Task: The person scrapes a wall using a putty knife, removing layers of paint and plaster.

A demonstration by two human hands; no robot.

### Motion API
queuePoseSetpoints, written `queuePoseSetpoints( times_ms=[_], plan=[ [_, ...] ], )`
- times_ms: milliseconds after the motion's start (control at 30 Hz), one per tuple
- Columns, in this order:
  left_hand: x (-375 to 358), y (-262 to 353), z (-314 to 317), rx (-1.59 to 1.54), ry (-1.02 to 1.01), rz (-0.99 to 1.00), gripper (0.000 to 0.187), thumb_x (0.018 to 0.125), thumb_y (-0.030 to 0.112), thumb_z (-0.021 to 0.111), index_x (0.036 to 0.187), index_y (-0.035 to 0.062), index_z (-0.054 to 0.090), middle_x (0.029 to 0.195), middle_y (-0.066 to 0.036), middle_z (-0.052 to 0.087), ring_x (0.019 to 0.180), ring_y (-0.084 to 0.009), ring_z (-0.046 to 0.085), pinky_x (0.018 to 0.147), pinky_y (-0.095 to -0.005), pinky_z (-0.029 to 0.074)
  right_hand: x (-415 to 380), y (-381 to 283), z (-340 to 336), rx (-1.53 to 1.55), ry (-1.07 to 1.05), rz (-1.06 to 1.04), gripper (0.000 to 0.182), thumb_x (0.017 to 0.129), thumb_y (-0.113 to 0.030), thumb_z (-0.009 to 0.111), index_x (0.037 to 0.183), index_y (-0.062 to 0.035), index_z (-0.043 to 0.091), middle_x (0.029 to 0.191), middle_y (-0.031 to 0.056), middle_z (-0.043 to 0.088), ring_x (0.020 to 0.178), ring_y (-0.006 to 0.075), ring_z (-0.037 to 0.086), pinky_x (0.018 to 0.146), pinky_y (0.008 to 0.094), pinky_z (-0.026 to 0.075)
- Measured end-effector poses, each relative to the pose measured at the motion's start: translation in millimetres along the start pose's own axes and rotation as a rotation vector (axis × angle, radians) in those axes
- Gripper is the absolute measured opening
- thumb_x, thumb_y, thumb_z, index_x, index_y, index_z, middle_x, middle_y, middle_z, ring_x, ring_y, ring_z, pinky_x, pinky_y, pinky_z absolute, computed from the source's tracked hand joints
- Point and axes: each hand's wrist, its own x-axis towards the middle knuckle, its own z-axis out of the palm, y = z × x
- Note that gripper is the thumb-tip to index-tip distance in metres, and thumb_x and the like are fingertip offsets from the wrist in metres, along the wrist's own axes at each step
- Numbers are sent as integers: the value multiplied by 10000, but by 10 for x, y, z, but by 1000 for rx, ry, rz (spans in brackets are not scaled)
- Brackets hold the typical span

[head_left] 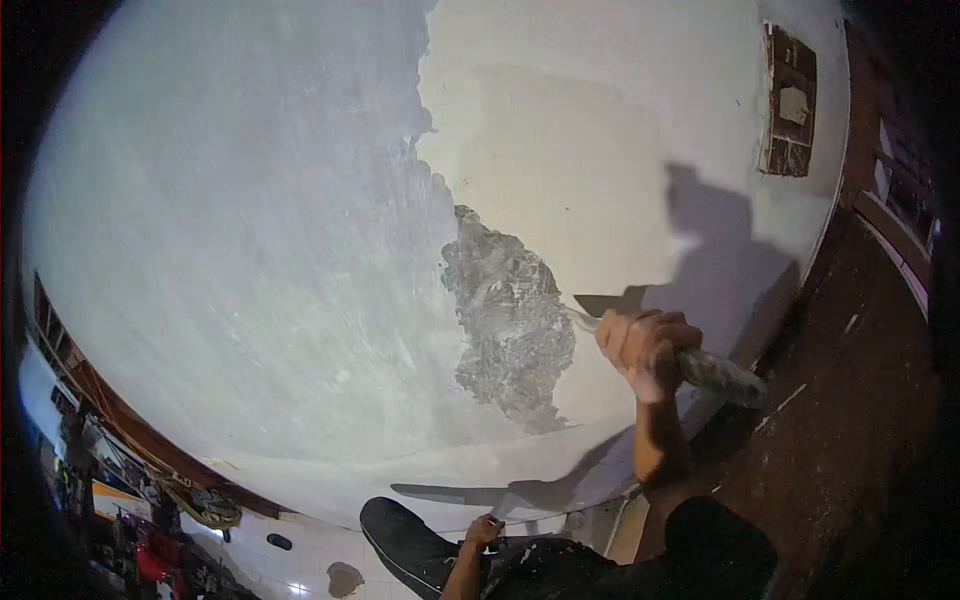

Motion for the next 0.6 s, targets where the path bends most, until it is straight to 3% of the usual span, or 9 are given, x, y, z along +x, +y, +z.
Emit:
queuePoseSetpoints(
  times_ms=[67, 100, 233, 300, 333, 400, 500, 533, 600],
  plan=[
    [118, -337, 142, 271, 34, 335, 364, 807, 369, 626, 901, 18, 597, 754, -127, 661, 683, -215, 651, 592, -344, 516, -4, -47, 175, -874, -188, -112, 170, 796, -173, 560, 678, -112, 454, 678, 55, 505, 556, 183, 498, 627, 388, 423],
    [87, -253, 161, -130, -18, -130, 357, 797, 371, 635, 903, 33, 597, 709, -135, 656, 680, -237, 656, 608, -343, 524, 10, -50, 277, -1152, -256, -198, 222, 812, -201, 565, 647, -107, 450, 639, 53, 497, 528, 179, 493, 590, 382, 425],
    [-24, 70, -24, -24, -12, -209, 370, 767, 401, 635, 900, 57, 650, 798, -150, 667, 770, -291, 651, 712, -401, 506, 305, -38, 566, -1150, -459, -397, 298, 870, -275, 526, 617, -131, 466, 632, 26, 510, 525, 147, 457, 540, 318, 423],
    [161, -370, 129, -272, -62, -135, 353, 766, 387, 632, 891, 57, 651, 798, -143, 669, 769, -297, 652, 713, -401, 508, 142, -94, 240, -1362, -209, -329, 233, 872, -244, 495, 659, -155, 467, 699, 9, 523, 597, 133, 452, 607, 283, 409],
    [188, -418, 123, -397, -93, -104, 345, 766, 380, 631, 887, 58, 651, 798, -140, 670, 768, -300, 652, 713, -401, 509, -8, -49, -174, -1524, 109, -252, 241, 877, -231, 494, 655, -149, 450, 683, 0, 503, 615, 129, 451, 618, 268, 398],
    [96, -269, 144, -124, 54, -118, 332, 757, 362, 634, 881, 54, 651, 806, -150, 667, 786, -315, 648, 716, -402, 509, -301, -96, -594, -1527, 320, -153, 291, 896, -232, 489, 640, -126, 401, 646, -1, 453, 626, 141, 443, 620, 260, 382],
    [-92, 188, -81, -9, 138, -207, 322, 743, 344, 634, 867, 48, 647, 820, -168, 662, 812, -338, 638, 722, -414, 507, -163, 253, -326, -1233, 34, -84, 411, 923, -251, 502, 597, -80, 319, 578, 25, 384, 575, 171, 425, 560, 279, 375],
    [-134, 244, -96, -21, 131, -255, 319, 739, 340, 634, 862, 46, 646, 826, -175, 659, 820, -346, 635, 724, -419, 506, -279, 263, -342, -1117, -76, -55, 222, 902, -93, 518, 686, -62, 480, 700, 27, 485, 659, 127, 453, 608, 301, 414],
    [-154, 267, -44, 41, 206, -243, 324, 735, 344, 628, 852, 42, 640, 840, -196, 652, 838, -357, 627, 745, -437, 498, -665, 361, -491, -1139, 32, 145, 155, 858, -97, 591, 720, -49, 538, 680, 14, 525, 618, 112, 470, 568, 282, 415]
  ],
)
